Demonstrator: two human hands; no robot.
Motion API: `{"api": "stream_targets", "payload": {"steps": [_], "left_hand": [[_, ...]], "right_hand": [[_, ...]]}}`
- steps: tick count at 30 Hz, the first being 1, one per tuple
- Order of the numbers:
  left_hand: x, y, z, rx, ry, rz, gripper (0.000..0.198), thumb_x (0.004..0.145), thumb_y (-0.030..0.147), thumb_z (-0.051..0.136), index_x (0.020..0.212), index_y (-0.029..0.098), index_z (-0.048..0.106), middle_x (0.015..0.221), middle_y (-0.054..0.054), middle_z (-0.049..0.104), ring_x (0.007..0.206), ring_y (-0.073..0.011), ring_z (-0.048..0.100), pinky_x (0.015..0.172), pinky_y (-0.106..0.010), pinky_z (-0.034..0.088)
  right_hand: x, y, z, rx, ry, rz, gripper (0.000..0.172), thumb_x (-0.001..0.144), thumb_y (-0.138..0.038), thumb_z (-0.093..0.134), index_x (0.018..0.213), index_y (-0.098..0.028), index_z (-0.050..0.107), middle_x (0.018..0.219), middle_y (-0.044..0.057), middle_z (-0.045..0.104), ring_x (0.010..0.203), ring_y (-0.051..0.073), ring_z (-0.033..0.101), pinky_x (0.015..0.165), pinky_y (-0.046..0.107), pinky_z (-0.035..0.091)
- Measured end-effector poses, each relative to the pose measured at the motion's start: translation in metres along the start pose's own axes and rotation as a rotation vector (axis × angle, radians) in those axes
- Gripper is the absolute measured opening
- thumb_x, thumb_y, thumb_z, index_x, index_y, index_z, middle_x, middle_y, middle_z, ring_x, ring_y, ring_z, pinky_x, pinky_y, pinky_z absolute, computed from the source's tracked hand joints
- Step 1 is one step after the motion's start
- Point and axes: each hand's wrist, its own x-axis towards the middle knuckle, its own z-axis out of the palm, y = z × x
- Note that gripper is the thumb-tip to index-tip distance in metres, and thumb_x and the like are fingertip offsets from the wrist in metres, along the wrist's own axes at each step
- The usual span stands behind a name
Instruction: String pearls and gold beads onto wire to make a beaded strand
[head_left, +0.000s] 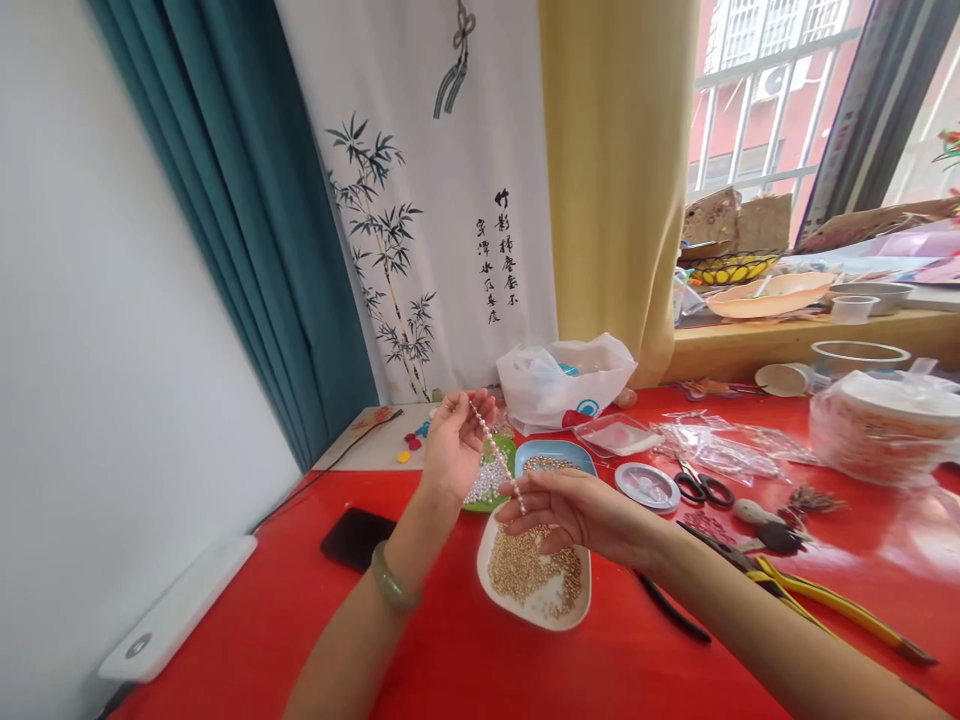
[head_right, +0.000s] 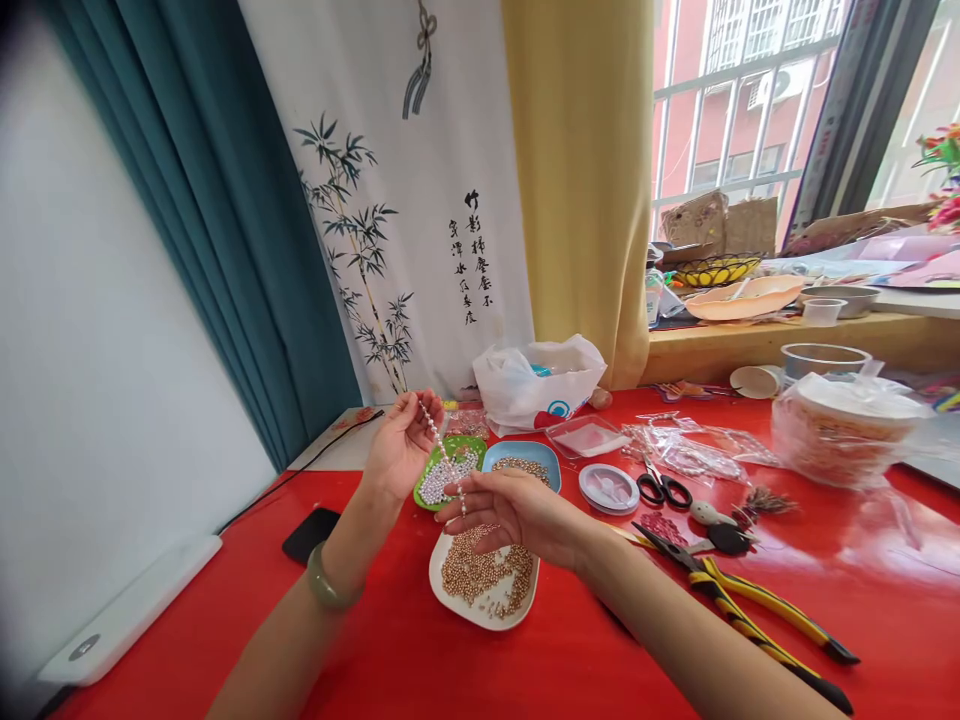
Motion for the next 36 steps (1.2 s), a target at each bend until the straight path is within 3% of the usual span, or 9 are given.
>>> {"api": "stream_targets", "payload": {"steps": [3,9,16,21,28,36], "left_hand": [[0.003,0.002,-0.002,-0.012,0.017,0.030,0.015,0.081,0.010,0.046,0.069,0.013,0.055,0.069,-0.003,0.064,0.065,-0.0100,0.063,0.072,-0.024,0.049],[0.004,0.009,-0.003,-0.043,0.017,0.027,0.016,0.082,0.010,0.045,0.070,0.012,0.054,0.070,-0.002,0.064,0.064,-0.0085,0.062,0.069,-0.022,0.049],[0.006,0.018,-0.003,-0.073,0.014,0.011,0.022,0.084,0.007,0.038,0.070,0.010,0.054,0.068,-0.001,0.062,0.056,-0.0050,0.058,0.062,-0.017,0.049],[0.004,0.025,-0.002,-0.104,0.018,-0.021,0.021,0.085,0.007,0.037,0.072,0.008,0.054,0.069,-0.002,0.060,0.054,-0.0035,0.055,0.057,-0.014,0.048],[-0.001,0.032,0.003,-0.170,-0.021,-0.055,0.023,0.086,0.007,0.033,0.070,0.009,0.050,0.068,-0.002,0.054,0.049,-0.0007,0.048,0.050,-0.010,0.045],[-0.003,0.034,0.004,-0.169,-0.020,-0.051,0.023,0.086,0.006,0.033,0.070,0.010,0.050,0.069,-0.002,0.053,0.051,-0.0015,0.049,0.051,-0.011,0.046]], "right_hand": [[0.001,0.002,0.000,0.020,-0.002,0.022,0.023,0.084,-0.030,0.046,0.093,-0.011,0.056,0.094,0.013,0.066,0.077,0.015,0.064,0.047,0.017,0.048],[-0.001,0.002,0.005,0.044,0.037,-0.028,0.021,0.084,-0.024,0.046,0.090,-0.009,0.059,0.085,0.012,0.068,0.072,0.012,0.065,0.059,0.019,0.050],[0.002,0.005,0.004,-0.005,0.034,-0.089,0.021,0.079,-0.025,0.054,0.091,-0.009,0.060,0.082,0.010,0.068,0.068,0.011,0.064,0.063,0.021,0.048],[0.004,0.010,0.005,-0.155,0.069,-0.157,0.017,0.073,-0.021,0.059,0.085,-0.010,0.062,0.068,0.003,0.065,0.055,0.005,0.055,0.054,0.016,0.040],[0.003,0.008,0.011,-0.425,0.166,-0.263,0.018,0.070,-0.029,0.058,0.076,-0.012,0.062,0.056,-0.001,0.059,0.047,0.007,0.045,0.045,0.021,0.031],[0.003,0.008,0.015,-0.418,0.270,-0.285,0.018,0.071,-0.028,0.052,0.076,-0.014,0.062,0.052,-0.001,0.056,0.047,0.009,0.045,0.046,0.023,0.031]]}}
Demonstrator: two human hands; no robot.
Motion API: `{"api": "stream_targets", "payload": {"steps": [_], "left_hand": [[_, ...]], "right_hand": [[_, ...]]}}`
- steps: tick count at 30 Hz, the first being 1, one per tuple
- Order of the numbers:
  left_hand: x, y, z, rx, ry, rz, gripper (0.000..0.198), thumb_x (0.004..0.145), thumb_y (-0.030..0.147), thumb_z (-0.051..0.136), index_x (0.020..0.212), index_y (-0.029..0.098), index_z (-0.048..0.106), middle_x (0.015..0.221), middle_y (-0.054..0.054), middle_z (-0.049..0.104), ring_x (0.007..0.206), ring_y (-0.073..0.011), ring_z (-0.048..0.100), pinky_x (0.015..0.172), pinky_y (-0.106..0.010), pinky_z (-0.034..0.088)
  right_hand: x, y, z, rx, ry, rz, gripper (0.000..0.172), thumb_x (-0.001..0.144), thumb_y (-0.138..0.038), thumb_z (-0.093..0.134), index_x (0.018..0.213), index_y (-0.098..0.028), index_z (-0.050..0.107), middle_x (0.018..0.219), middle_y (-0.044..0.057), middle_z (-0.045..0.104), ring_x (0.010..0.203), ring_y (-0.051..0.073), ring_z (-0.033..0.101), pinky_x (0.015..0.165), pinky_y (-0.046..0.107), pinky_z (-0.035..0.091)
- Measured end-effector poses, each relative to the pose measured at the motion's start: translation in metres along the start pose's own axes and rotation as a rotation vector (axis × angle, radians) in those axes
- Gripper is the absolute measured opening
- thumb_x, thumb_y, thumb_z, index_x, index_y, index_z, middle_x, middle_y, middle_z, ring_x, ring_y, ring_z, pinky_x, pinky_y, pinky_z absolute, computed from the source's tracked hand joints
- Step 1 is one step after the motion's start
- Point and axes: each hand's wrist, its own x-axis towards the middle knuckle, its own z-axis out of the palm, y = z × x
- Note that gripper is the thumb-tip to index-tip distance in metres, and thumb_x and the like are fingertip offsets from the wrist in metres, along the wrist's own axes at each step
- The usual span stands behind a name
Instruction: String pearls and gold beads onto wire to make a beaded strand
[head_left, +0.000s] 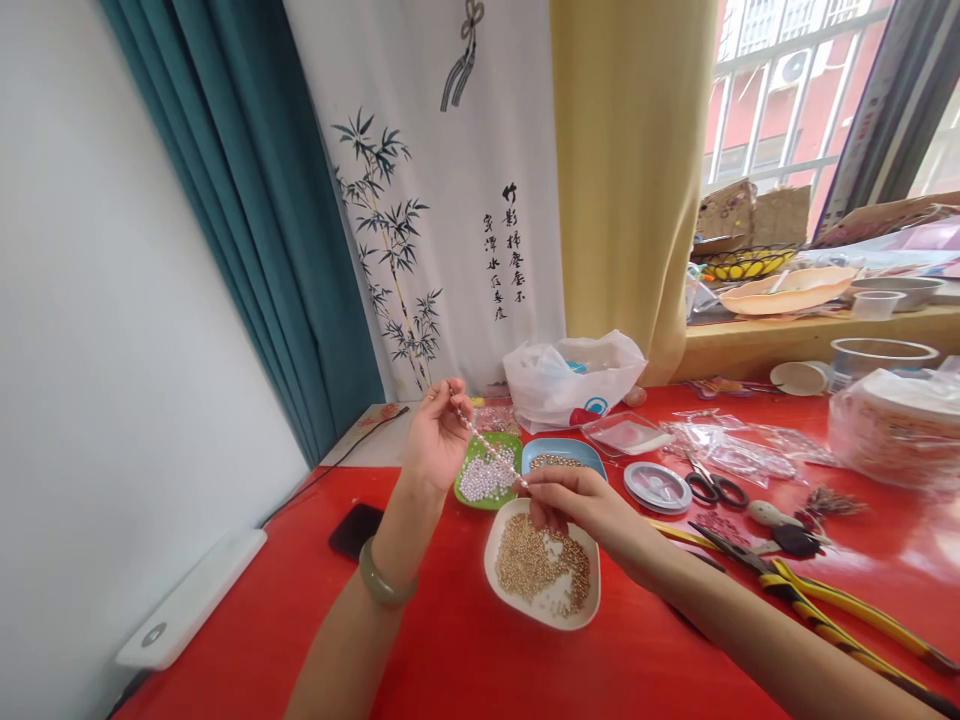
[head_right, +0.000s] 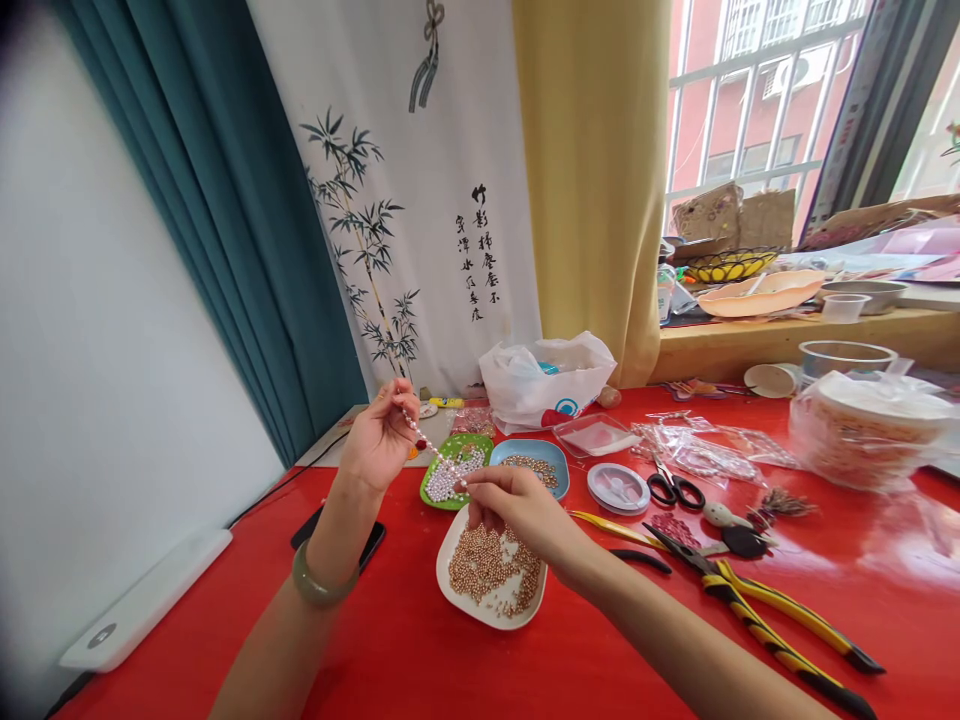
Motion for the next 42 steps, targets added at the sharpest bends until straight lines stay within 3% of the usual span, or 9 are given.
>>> {"api": "stream_targets", "payload": {"steps": [7,23,26,28,30,33,36,39,42], "left_hand": [[-0.003,0.000,0.003,0.002,0.008,-0.008,0.023,0.086,0.007,0.034,0.070,0.010,0.051,0.069,-0.002,0.054,0.051,-0.0015,0.049,0.052,-0.011,0.046],[-0.007,-0.003,0.005,0.058,-0.026,-0.026,0.026,0.086,0.007,0.033,0.067,0.010,0.051,0.068,-0.001,0.053,0.050,-0.0016,0.048,0.052,-0.012,0.046],[-0.007,-0.005,0.005,0.063,-0.024,-0.030,0.027,0.086,0.006,0.032,0.067,0.010,0.051,0.068,-0.001,0.053,0.050,-0.0016,0.048,0.052,-0.012,0.046],[-0.007,-0.006,0.005,0.072,-0.018,-0.034,0.027,0.086,0.006,0.032,0.067,0.010,0.051,0.068,-0.001,0.054,0.050,-0.0015,0.049,0.052,-0.012,0.045],[-0.007,-0.008,0.005,0.084,-0.014,-0.039,0.027,0.086,0.006,0.033,0.066,0.011,0.050,0.068,-0.001,0.054,0.050,-0.0016,0.049,0.052,-0.012,0.045],[-0.005,-0.011,0.004,0.097,-0.012,-0.048,0.027,0.086,0.007,0.034,0.065,0.011,0.051,0.067,-0.001,0.054,0.050,-0.0015,0.048,0.052,-0.012,0.044],[-0.004,-0.014,0.002,0.106,-0.002,-0.054,0.026,0.085,0.007,0.034,0.066,0.010,0.052,0.067,-0.001,0.055,0.050,-0.0020,0.049,0.053,-0.013,0.045],[-0.003,-0.017,0.001,0.115,0.017,-0.062,0.026,0.085,0.006,0.035,0.065,0.010,0.052,0.065,-0.001,0.056,0.050,-0.0025,0.049,0.052,-0.013,0.044],[-0.002,-0.020,-0.001,0.120,0.024,-0.076,0.026,0.084,0.006,0.035,0.064,0.010,0.051,0.065,-0.002,0.056,0.049,-0.0029,0.049,0.051,-0.014,0.044]], "right_hand": [[0.000,-0.004,-0.002,0.042,0.014,-0.028,0.025,0.076,-0.033,0.047,0.064,-0.016,0.060,0.050,0.000,0.049,0.045,0.010,0.038,0.045,0.025,0.026],[0.004,0.004,-0.006,0.091,-0.047,-0.003,0.020,0.072,-0.034,0.052,0.072,-0.016,0.059,0.040,-0.009,0.030,0.038,0.006,0.020,0.043,0.025,0.012],[0.005,0.006,-0.006,0.083,-0.075,0.032,0.020,0.072,-0.033,0.051,0.070,-0.015,0.059,0.040,-0.007,0.038,0.037,0.006,0.025,0.042,0.023,0.014],[0.005,0.005,-0.005,0.100,-0.081,0.057,0.019,0.070,-0.031,0.052,0.068,-0.015,0.059,0.047,-0.003,0.049,0.042,0.007,0.036,0.044,0.022,0.024],[0.005,0.004,-0.005,0.118,-0.071,0.060,0.015,0.068,-0.029,0.053,0.066,-0.015,0.059,0.060,0.000,0.057,0.054,0.009,0.047,0.055,0.023,0.033],[0.006,0.004,-0.006,0.105,-0.052,0.025,0.011,0.065,-0.023,0.053,0.061,-0.015,0.060,0.071,0.001,0.059,0.069,0.013,0.052,0.070,0.025,0.036],[0.008,0.006,-0.010,0.036,-0.028,-0.009,0.013,0.063,-0.019,0.049,0.055,-0.016,0.058,0.066,0.001,0.057,0.062,0.012,0.048,0.060,0.024,0.033],[0.009,0.009,-0.011,-0.038,-0.002,-0.001,0.014,0.062,-0.018,0.043,0.053,-0.016,0.055,0.052,-0.002,0.046,0.046,0.008,0.033,0.045,0.023,0.021],[0.007,0.008,-0.010,-0.037,-0.066,0.024,0.014,0.062,-0.020,0.039,0.053,-0.016,0.049,0.049,-0.003,0.043,0.042,0.007,0.028,0.042,0.024,0.015]]}}
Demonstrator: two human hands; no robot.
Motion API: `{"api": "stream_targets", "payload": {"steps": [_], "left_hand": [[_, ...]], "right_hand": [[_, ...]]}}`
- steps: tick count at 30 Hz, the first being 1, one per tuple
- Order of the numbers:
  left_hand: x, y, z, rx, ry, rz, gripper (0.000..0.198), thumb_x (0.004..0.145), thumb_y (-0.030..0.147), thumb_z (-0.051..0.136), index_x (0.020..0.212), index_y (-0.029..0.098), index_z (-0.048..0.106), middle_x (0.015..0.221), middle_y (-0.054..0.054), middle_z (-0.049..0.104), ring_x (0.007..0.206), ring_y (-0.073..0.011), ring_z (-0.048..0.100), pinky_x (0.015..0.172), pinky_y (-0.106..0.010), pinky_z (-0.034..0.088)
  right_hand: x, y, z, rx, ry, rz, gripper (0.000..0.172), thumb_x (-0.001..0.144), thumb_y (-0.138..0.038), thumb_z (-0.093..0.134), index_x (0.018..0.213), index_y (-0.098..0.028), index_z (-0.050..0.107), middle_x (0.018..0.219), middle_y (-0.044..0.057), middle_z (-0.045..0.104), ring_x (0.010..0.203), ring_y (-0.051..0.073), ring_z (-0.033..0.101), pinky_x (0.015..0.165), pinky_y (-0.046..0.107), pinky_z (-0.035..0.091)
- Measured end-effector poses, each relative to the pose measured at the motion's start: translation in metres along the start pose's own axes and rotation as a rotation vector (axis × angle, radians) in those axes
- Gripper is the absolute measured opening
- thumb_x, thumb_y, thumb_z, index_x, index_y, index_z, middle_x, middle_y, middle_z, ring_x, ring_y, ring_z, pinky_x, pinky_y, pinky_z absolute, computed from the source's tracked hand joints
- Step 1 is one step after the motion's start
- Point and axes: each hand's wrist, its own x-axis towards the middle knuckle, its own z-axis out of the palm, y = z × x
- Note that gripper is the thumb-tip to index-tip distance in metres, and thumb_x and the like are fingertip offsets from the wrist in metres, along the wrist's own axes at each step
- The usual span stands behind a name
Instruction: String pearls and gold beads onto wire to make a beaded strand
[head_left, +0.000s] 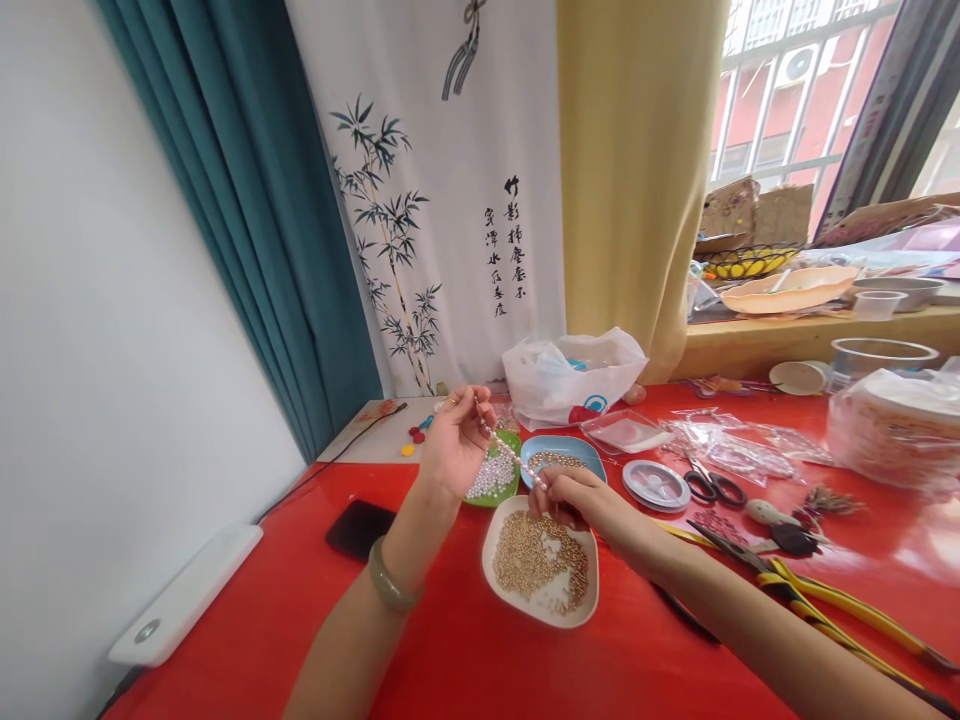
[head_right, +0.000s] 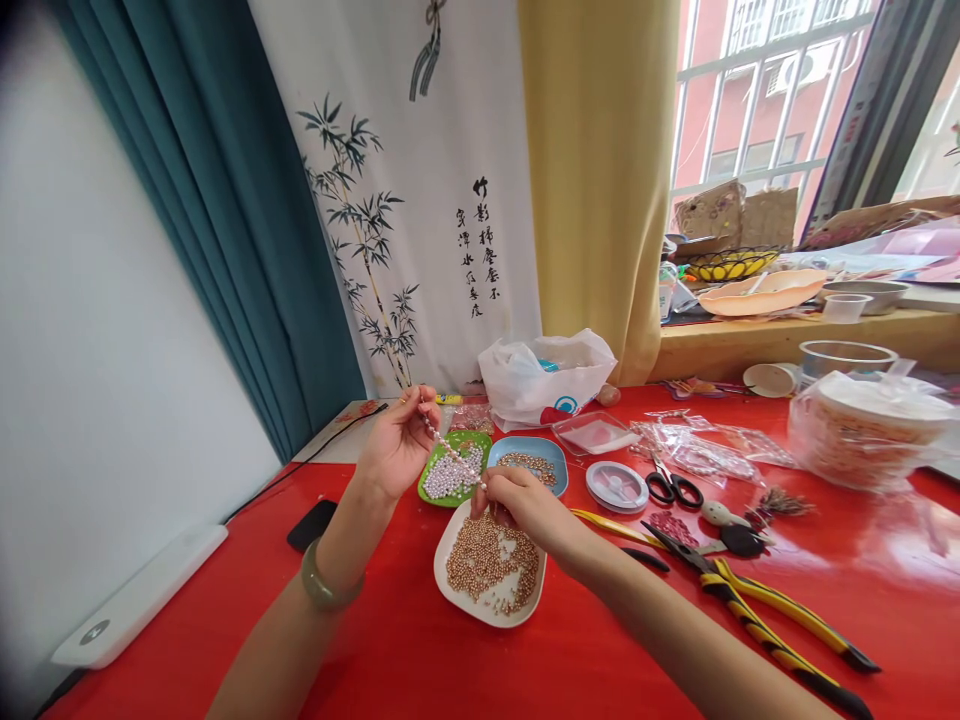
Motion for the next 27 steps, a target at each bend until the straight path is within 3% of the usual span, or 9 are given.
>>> {"api": "stream_targets", "payload": {"steps": [6,12,17,20,23,25,27], "left_hand": [[0.0053,-0.0006,-0.0044,0.009,0.005,0.017,0.025,0.084,0.006,0.037,0.065,0.010,0.051,0.065,-0.002,0.057,0.049,-0.0032,0.050,0.051,-0.014,0.044],[0.0085,-0.0004,-0.0067,0.002,0.014,0.014,0.026,0.084,0.005,0.036,0.064,0.010,0.052,0.064,-0.002,0.057,0.048,-0.0032,0.050,0.051,-0.014,0.045],[0.0085,-0.0026,-0.0081,0.005,-0.001,0.007,0.025,0.083,0.006,0.038,0.064,0.010,0.052,0.064,-0.002,0.058,0.049,-0.0037,0.051,0.052,-0.014,0.045],[0.0077,-0.0045,-0.0071,0.017,-0.002,-0.006,0.024,0.083,0.006,0.039,0.063,0.011,0.052,0.064,-0.002,0.058,0.049,-0.0038,0.051,0.052,-0.014,0.045],[0.0072,-0.0057,-0.0053,0.024,-0.003,-0.013,0.026,0.083,0.006,0.038,0.063,0.010,0.052,0.064,-0.002,0.058,0.049,-0.0033,0.050,0.052,-0.014,0.045],[0.0071,-0.0058,-0.0045,0.026,-0.006,-0.012,0.026,0.083,0.005,0.037,0.062,0.010,0.052,0.064,-0.002,0.058,0.048,-0.0031,0.050,0.052,-0.014,0.045],[0.0071,-0.0055,-0.0040,0.027,-0.006,-0.010,0.027,0.084,0.005,0.036,0.062,0.010,0.052,0.063,-0.002,0.057,0.048,-0.0031,0.050,0.052,-0.014,0.045]], "right_hand": [[-0.0029,-0.0053,0.0016,0.110,-0.051,-0.021,0.015,0.066,-0.025,0.038,0.057,-0.017,0.045,0.046,-0.009,0.020,0.041,0.006,0.013,0.042,0.024,0.008],[-0.0017,-0.0036,-0.0014,0.081,-0.022,0.000,0.021,0.069,-0.030,0.038,0.054,-0.017,0.046,0.044,-0.010,0.014,0.042,0.007,0.009,0.042,0.024,0.008],[-0.0024,-0.0053,-0.0027,-0.056,-0.041,-0.062,0.025,0.072,-0.024,0.035,0.051,-0.017,0.046,0.046,-0.006,0.028,0.044,0.008,0.022,0.045,0.024,0.018],[-0.0028,-0.0088,-0.0045,-0.141,-0.078,-0.132,0.025,0.068,-0.019,0.036,0.047,-0.016,0.047,0.063,0.002,0.048,0.062,0.012,0.043,0.062,0.026,0.032],[-0.0041,-0.0110,-0.0048,-0.061,-0.113,-0.174,0.022,0.067,-0.018,0.037,0.050,-0.016,0.050,0.073,0.004,0.055,0.079,0.016,0.049,0.077,0.029,0.033],[-0.0053,-0.0108,-0.0037,0.031,-0.111,-0.152,0.020,0.067,-0.017,0.036,0.052,-0.016,0.049,0.064,0.002,0.052,0.068,0.014,0.048,0.070,0.029,0.035],[-0.0060,-0.0098,-0.0022,0.116,-0.105,-0.120,0.017,0.067,-0.018,0.036,0.053,-0.017,0.046,0.052,-0.003,0.040,0.050,0.010,0.037,0.053,0.025,0.033]]}}
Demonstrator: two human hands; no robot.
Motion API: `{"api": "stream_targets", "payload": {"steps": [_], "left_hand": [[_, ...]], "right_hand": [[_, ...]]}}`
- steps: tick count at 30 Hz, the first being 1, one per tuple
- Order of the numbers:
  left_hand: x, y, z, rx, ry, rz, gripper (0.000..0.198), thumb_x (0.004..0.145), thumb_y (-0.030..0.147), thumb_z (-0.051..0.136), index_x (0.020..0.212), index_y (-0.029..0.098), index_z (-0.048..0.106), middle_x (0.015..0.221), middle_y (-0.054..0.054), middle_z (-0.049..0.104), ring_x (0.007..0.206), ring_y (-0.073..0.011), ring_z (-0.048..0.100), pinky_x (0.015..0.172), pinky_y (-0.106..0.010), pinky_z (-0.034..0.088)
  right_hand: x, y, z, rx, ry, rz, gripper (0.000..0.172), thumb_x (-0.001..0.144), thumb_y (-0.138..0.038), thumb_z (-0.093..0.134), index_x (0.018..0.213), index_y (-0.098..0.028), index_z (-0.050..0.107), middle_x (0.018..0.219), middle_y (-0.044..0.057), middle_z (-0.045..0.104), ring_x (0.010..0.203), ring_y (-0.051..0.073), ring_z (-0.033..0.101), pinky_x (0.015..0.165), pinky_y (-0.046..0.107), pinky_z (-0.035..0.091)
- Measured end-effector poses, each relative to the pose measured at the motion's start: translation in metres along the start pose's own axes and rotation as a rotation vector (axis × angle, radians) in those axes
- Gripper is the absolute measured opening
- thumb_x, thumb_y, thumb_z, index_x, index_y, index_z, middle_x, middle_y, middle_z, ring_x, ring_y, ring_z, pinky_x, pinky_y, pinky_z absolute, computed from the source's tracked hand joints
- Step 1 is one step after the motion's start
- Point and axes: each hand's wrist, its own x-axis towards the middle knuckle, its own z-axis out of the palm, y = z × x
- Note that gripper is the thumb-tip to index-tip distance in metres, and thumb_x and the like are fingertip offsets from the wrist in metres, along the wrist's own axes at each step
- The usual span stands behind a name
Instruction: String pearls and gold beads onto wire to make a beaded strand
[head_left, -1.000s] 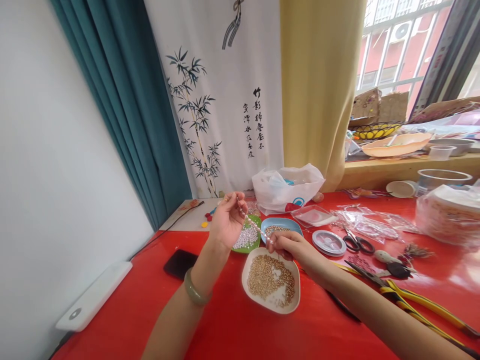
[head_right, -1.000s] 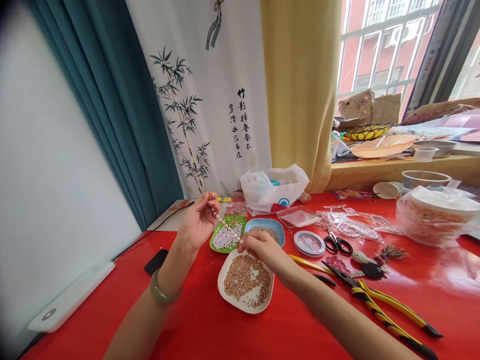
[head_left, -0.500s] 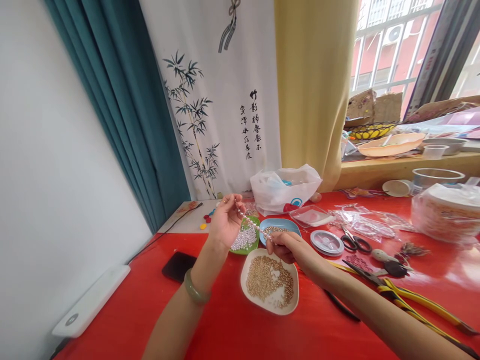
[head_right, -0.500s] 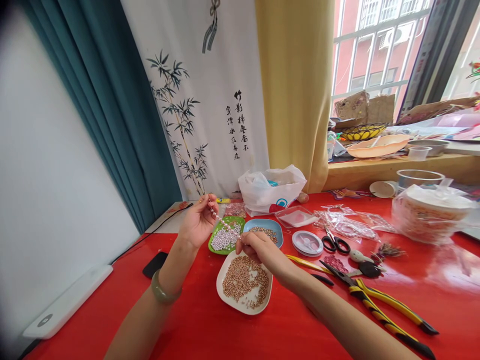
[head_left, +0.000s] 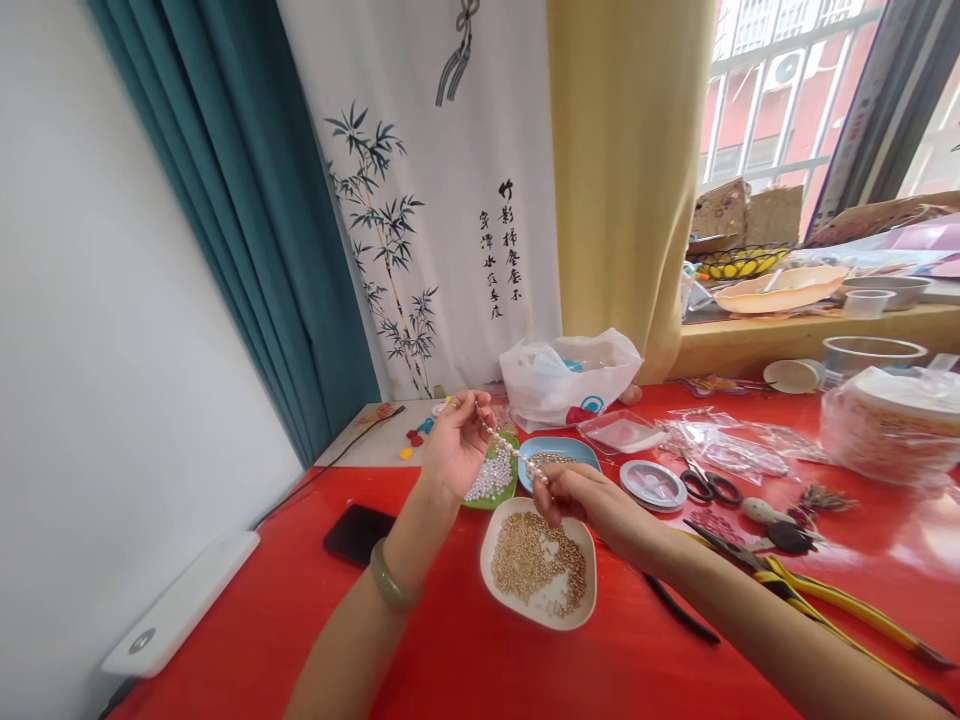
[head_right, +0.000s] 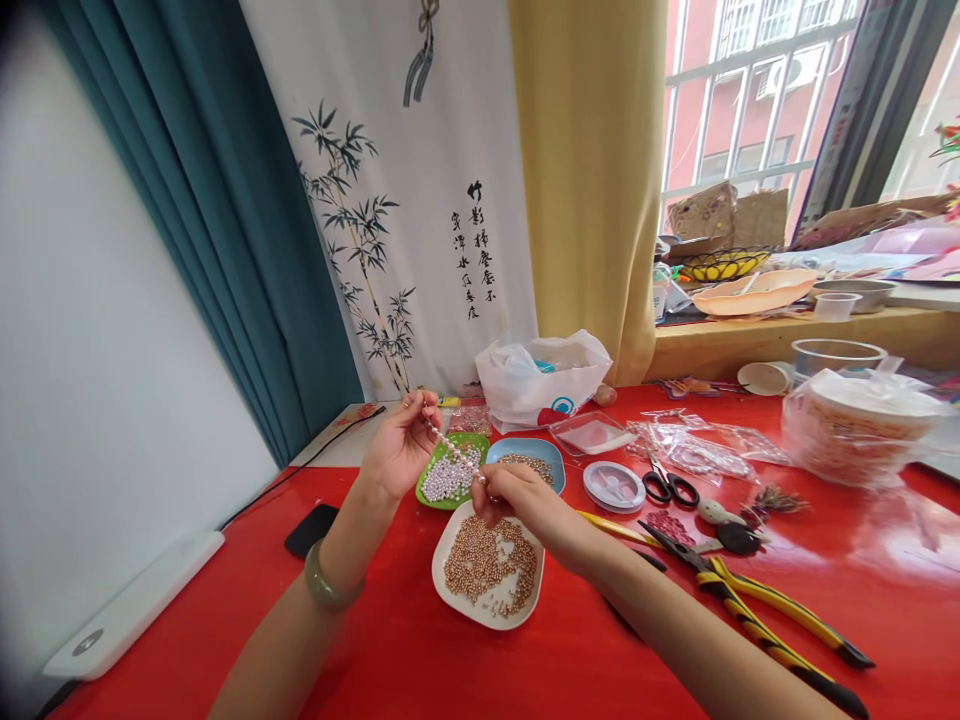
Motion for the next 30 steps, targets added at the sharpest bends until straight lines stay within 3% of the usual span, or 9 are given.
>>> {"api": "stream_targets", "payload": {"steps": [3,5,10,16,22,26,30], "left_hand": [[-0.0002,0.0006,0.0002,0.001,0.000,0.006,0.028,0.084,0.005,0.036,0.062,0.010,0.052,0.063,-0.002,0.057,0.048,-0.0033,0.051,0.051,-0.014,0.045],[-0.0007,0.0006,0.0002,0.005,-0.005,0.006,0.028,0.084,0.005,0.035,0.062,0.010,0.052,0.064,-0.002,0.057,0.048,-0.0034,0.051,0.050,-0.014,0.045],[-0.0021,-0.0008,0.0003,0.012,-0.010,-0.009,0.028,0.084,0.006,0.036,0.062,0.010,0.052,0.063,-0.002,0.057,0.049,-0.0035,0.051,0.051,-0.014,0.046],[-0.0028,-0.0017,0.0009,0.025,-0.015,-0.032,0.027,0.084,0.006,0.035,0.064,0.011,0.051,0.063,-0.001,0.057,0.050,-0.0047,0.053,0.053,-0.015,0.047],[-0.0044,-0.0002,0.0022,0.040,-0.002,-0.045,0.023,0.083,0.007,0.038,0.064,0.012,0.050,0.064,-0.001,0.057,0.050,-0.0041,0.052,0.053,-0.014,0.046],[-0.0061,0.0006,0.0009,0.067,-0.015,-0.081,0.019,0.082,0.009,0.041,0.065,0.013,0.049,0.064,0.000,0.056,0.050,-0.0050,0.052,0.052,-0.017,0.047],[-0.0077,0.0001,-0.0001,0.104,-0.026,-0.092,0.015,0.081,0.010,0.044,0.067,0.014,0.049,0.066,0.001,0.056,0.051,-0.0057,0.052,0.052,-0.019,0.048]], "right_hand": [[-0.0005,0.0001,0.0017,0.043,0.027,0.062,0.014,0.066,-0.021,0.037,0.054,-0.017,0.045,0.047,-0.008,0.020,0.043,0.007,0.014,0.041,0.022,0.014],[-0.0010,-0.0015,0.0024,0.015,0.074,0.088,0.017,0.068,-0.023,0.037,0.055,-0.016,0.046,0.048,-0.008,0.015,0.045,0.008,0.009,0.042,0.024,0.008],[-0.0002,-0.0038,0.0014,-0.069,0.138,0.074,0.025,0.069,-0.029,0.038,0.048,-0.017,0.044,0.043,-0.008,0.019,0.042,0.007,0.013,0.043,0.025,0.010],[0.0031,0.0007,-0.0024,-0.021,0.067,0.029,0.020,0.059,-0.025,0.036,0.043,-0.018,0.043,0.041,-0.002,0.039,0.043,0.009,0.035,0.047,0.026,0.024],[-0.0009,-0.0008,0.0011,0.002,0.095,0.023,0.021,0.065,-0.025,0.036,0.045,-0.019,0.035,0.044,-0.007,0.020,0.042,0.007,0.013,0.044,0.027,0.009],[-0.0007,-0.0020,0.0015,-0.060,0.187,0.051,0.029,0.068,-0.029,0.037,0.041,-0.020,0.030,0.042,-0.007,0.021,0.041,0.007,0.013,0.044,0.027,0.007],[0.0003,-0.0018,-0.0002,-0.084,0.176,0.077,0.025,0.063,-0.027,0.036,0.040,-0.019,0.038,0.037,-0.008,0.019,0.039,0.006,0.012,0.043,0.027,0.007]]}}
